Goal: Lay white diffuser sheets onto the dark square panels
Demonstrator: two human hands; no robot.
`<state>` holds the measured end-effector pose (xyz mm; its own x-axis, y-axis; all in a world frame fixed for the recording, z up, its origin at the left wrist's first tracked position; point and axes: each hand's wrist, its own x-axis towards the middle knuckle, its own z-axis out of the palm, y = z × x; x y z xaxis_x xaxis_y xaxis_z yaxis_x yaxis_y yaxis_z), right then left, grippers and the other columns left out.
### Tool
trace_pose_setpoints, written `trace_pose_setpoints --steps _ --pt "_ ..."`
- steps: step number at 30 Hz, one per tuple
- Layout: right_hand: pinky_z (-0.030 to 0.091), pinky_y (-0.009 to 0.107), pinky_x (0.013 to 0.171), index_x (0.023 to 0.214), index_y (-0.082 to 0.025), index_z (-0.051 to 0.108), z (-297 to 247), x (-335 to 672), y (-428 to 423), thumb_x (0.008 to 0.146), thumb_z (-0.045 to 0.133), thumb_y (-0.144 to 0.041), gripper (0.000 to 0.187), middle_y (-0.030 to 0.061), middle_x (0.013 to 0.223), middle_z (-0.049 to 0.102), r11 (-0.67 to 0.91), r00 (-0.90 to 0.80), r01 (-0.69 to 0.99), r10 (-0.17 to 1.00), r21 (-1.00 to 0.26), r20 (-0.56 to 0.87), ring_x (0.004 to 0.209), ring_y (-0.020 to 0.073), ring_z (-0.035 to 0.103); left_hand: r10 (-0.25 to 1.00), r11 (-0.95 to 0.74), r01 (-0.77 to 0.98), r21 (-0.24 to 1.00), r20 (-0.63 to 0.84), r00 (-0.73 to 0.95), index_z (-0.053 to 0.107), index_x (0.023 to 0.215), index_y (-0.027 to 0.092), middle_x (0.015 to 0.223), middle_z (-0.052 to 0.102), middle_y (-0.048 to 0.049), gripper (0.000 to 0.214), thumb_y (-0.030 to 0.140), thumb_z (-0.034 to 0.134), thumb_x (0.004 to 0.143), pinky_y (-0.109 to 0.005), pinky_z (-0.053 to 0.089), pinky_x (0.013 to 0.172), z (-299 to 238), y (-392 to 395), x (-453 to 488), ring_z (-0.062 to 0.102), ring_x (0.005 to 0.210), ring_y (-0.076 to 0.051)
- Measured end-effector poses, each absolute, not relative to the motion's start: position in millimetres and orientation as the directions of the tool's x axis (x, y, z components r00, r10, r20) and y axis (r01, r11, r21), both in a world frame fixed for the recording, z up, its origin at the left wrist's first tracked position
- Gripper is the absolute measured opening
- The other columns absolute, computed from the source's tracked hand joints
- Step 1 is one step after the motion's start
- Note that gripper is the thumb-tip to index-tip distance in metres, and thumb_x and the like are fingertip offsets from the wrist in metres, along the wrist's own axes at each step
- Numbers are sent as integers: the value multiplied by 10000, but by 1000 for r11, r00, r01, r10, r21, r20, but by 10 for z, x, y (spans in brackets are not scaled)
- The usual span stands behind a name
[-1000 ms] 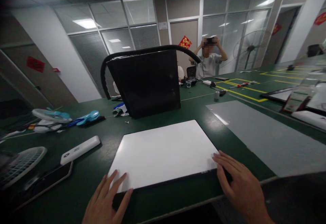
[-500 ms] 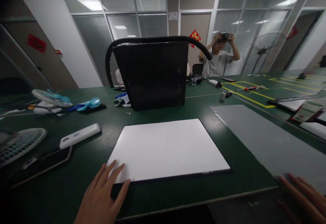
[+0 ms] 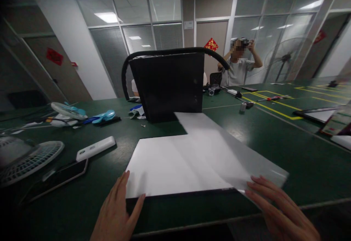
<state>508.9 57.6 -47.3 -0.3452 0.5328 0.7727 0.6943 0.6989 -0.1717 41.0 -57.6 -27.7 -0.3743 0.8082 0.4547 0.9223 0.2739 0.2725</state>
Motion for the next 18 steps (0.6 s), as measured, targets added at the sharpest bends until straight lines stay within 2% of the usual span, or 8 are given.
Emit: trace_pose_setpoints --steps 2,4,6,7,9,13,15,18 --pt "495 516 1174 1352 -442 709 -435 4889 693 1059 538 -321 360 -9 1459 641 703 -353 698 501 -134 790 1372 290 602 767 294 914 281 501 -401 218 1700 114 1710 425 -257 866 595 461 1023 -634 483 1213 -293 -579 421 478 1553 -412" --pt "579 494 1049 1263 -400 766 -442 4775 804 1064 549 -396 295 11 1396 670 631 -303 763 543 -143 783 1250 287 668 746 308 909 280 523 -414 51 1725 111 1747 325 -295 973 609 490 1014 -650 472 1215 -296 -583 430 414 1589 -440" --pt "633 449 920 1214 -365 788 -486 4740 887 1082 512 -484 328 17 1317 707 564 -266 808 608 -171 748 1117 256 715 746 309 909 280 521 -415 -11 1728 116 1770 251 -305 1039 639 514 998 -659 454 1225 -286 -584 439 348 1619 -457" --pt "642 436 906 1210 -351 788 -514 4741 914 1086 501 -503 347 13 1296 720 554 -269 813 629 -178 729 1095 244 725 748 310 908 281 517 -415 12 1729 119 1780 222 -302 1035 652 511 995 -663 443 1230 -278 -582 444 321 1630 -462" --pt "639 435 962 1219 -328 781 -558 4755 940 1091 493 -506 361 6 1308 730 549 -280 816 649 -181 708 1127 237 728 755 315 908 277 507 -417 169 1720 127 1788 209 -285 947 661 477 1001 -677 423 1234 -262 -573 450 298 1636 -470" --pt "609 449 1025 1232 -306 763 -569 4739 912 1087 494 -479 351 1 1330 729 522 -251 829 666 -199 702 1179 235 716 834 279 936 215 429 -347 632 1501 202 1711 417 -198 684 636 434 1011 -688 360 1268 -263 -560 408 369 1600 -461" --pt "591 458 1040 1236 -299 750 -547 4707 876 1082 499 -462 336 2 1327 727 499 -209 838 665 -220 717 1195 236 704 865 260 948 185 392 -314 712 1425 239 1658 493 -167 621 621 455 1007 -676 340 1284 -266 -565 361 392 1589 -446" --pt "575 455 1037 1235 -277 733 -516 4664 815 1072 508 -440 322 18 1314 726 467 -138 848 651 -251 746 1173 238 701 883 255 953 161 363 -297 723 1420 293 1551 598 -135 557 587 484 1011 -660 356 1281 -245 -585 305 498 1515 -398"
